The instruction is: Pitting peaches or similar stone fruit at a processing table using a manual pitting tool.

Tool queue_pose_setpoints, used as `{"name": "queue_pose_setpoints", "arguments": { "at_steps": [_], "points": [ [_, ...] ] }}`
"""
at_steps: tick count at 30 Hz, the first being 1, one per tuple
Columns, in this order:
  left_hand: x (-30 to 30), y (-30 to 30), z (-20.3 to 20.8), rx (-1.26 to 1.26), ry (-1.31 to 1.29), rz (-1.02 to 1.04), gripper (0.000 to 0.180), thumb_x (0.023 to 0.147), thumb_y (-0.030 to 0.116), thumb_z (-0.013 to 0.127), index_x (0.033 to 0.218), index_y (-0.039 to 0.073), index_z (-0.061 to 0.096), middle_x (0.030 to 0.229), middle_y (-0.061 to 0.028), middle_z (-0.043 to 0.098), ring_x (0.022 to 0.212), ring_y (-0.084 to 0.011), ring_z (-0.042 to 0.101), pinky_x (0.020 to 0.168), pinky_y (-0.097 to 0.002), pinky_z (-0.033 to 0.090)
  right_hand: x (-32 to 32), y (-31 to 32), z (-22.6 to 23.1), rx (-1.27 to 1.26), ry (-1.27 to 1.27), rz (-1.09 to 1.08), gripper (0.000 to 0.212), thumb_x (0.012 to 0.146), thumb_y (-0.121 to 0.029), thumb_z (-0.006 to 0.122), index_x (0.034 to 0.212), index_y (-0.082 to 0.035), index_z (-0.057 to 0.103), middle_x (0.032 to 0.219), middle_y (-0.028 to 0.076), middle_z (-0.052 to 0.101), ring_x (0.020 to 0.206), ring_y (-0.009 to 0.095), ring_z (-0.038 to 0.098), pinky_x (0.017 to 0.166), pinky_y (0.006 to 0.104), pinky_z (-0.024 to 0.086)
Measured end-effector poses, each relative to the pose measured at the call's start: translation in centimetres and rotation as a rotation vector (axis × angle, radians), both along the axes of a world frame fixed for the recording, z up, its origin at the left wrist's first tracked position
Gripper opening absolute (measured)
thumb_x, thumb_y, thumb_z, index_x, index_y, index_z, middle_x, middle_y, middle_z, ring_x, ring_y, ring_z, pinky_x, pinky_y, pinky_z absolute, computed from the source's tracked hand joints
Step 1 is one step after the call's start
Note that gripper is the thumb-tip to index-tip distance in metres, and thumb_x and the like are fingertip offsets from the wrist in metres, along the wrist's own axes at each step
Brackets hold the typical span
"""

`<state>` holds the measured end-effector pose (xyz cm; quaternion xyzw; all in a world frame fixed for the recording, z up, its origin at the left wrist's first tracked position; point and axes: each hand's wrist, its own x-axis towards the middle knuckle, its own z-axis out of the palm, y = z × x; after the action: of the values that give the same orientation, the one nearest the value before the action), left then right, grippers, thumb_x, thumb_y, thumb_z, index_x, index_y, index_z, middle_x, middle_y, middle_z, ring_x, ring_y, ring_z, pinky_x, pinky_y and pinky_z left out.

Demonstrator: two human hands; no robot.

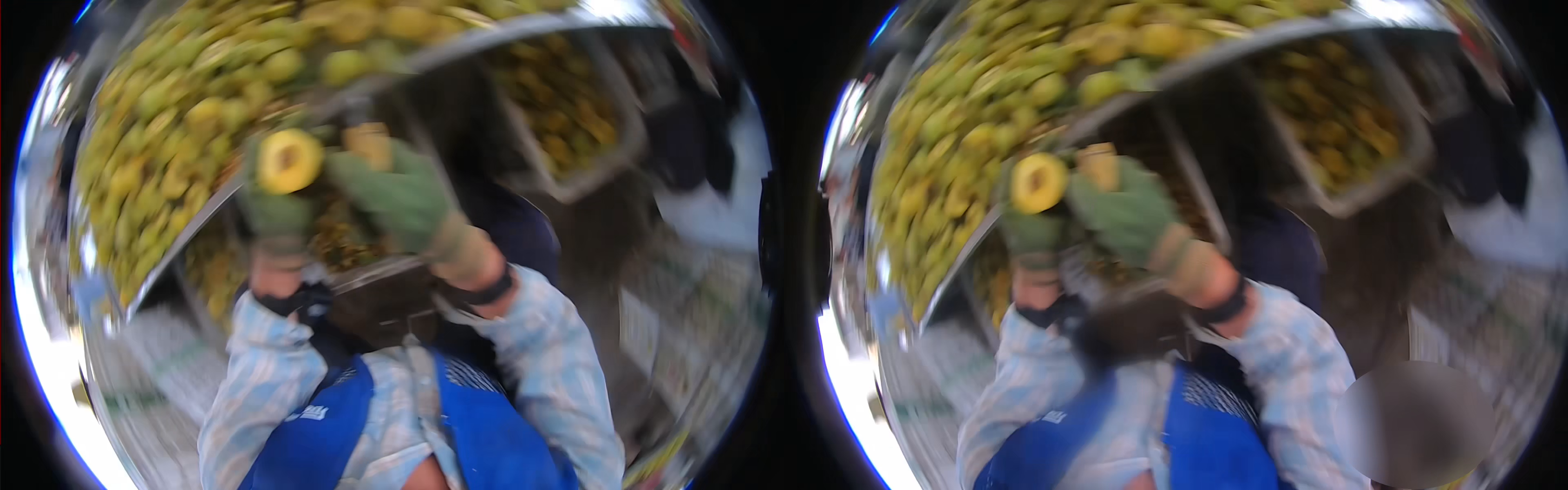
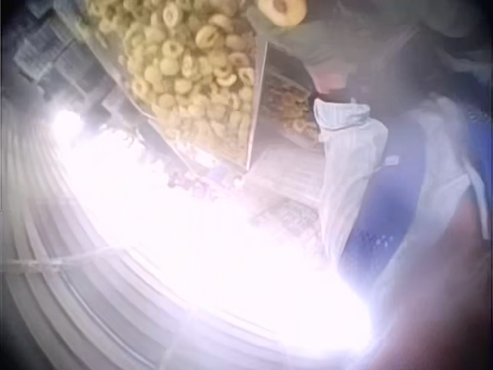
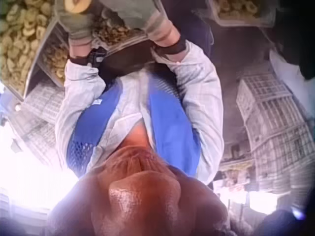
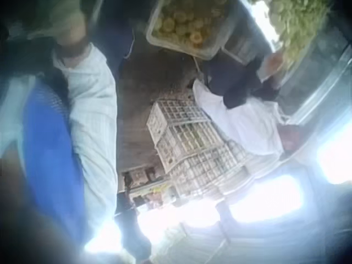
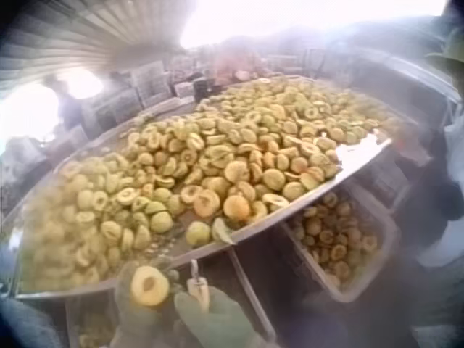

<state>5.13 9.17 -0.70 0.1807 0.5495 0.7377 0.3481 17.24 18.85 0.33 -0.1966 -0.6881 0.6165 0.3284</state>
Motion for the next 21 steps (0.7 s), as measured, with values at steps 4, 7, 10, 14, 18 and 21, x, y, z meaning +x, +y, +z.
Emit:
{"name": "queue_pose_setpoints", "arguments": {
  "at_steps": [4, 7, 10, 14, 18, 21],
  "points": [
    [-2.1, -2.5, 1.9, 0.195, -0.420, 0.016, 0.056, 0.098, 0.041, 0.037, 0.126, -0.005, 0.052, 0.106, -0.0173, 0.066, 0.086, -0.0258, 0.065, 0.078, -0.0344, 0.054, -0.1, -2.4, 4.6, -0.870, -0.340, 0.291, 0.025, 0.090, -0.022, 0.062, 0.103, -0.001, 0.057, 0.068, 0.003, 0.060, 0.053, 0.007, 0.056, 0.044, 0.0232, 0.044],
    [-2.9, -4.3, 2.4, 0.174, -0.291, 0.130, 0.057, 0.098, 0.041, 0.037, 0.126, -0.007, 0.052, 0.109, -0.0193, 0.063, 0.087, -0.0269, 0.065, 0.079, -0.0366, 0.054, -1.8, -4.4, 4.4, -0.850, -0.466, 0.408, 0.030, 0.091, -0.022, 0.063, 0.112, -0.002, 0.056, 0.068, 0.001, 0.060, 0.050, 0.008, 0.055, 0.045, 0.0215, 0.045],
    [-3.5, -5.2, 1.9, 0.158, -0.166, 0.089, 0.057, 0.098, 0.041, 0.037, 0.125, -0.007, 0.052, 0.110, -0.0192, 0.062, 0.087, -0.0264, 0.064, 0.080, -0.0373, 0.054, -3.6, -5.7, 2.8, -0.627, -0.444, 0.444, 0.031, 0.090, -0.024, 0.062, 0.104, 0.003, 0.056, 0.071, 0.005, 0.063, 0.057, 0.009, 0.059, 0.050, 0.0252, 0.047],
    [-3.3, -6.1, 2.4, 0.147, -0.194, 0.079, 0.053, 0.098, 0.037, 0.035, 0.121, -0.007, 0.055, 0.106, -0.0166, 0.063, 0.085, -0.0236, 0.063, 0.079, -0.0357, 0.053, -4.9, -6.5, 3.3, -0.669, -0.489, 0.446, 0.032, 0.089, -0.024, 0.062, 0.104, 0.003, 0.056, 0.072, 0.005, 0.063, 0.058, 0.010, 0.060, 0.053, 0.0274, 0.049],
    [-3.6, -6.8, 2.1, 0.071, -0.075, 0.131, 0.050, 0.098, 0.036, 0.035, 0.116, -0.005, 0.057, 0.104, -0.0157, 0.063, 0.082, -0.0222, 0.064, 0.076, -0.0339, 0.054, -5.5, -7.1, 2.6, -0.590, -0.479, 0.517, 0.022, 0.090, -0.019, 0.061, 0.103, -0.002, 0.056, 0.071, 0.001, 0.059, 0.055, 0.008, 0.057, 0.046, 0.0236, 0.045],
    [-3.8, -7.4, 2.3, -0.063, 0.018, 0.109, 0.055, 0.100, 0.040, 0.034, 0.123, -0.006, 0.053, 0.107, -0.0188, 0.064, 0.087, -0.0240, 0.064, 0.080, -0.0348, 0.054, -5.6, -7.8, 1.5, -0.486, -0.496, 0.549, 0.021, 0.091, -0.018, 0.060, 0.103, -0.002, 0.056, 0.071, 0.002, 0.059, 0.052, 0.008, 0.055, 0.045, 0.0240, 0.044]
  ]
}}
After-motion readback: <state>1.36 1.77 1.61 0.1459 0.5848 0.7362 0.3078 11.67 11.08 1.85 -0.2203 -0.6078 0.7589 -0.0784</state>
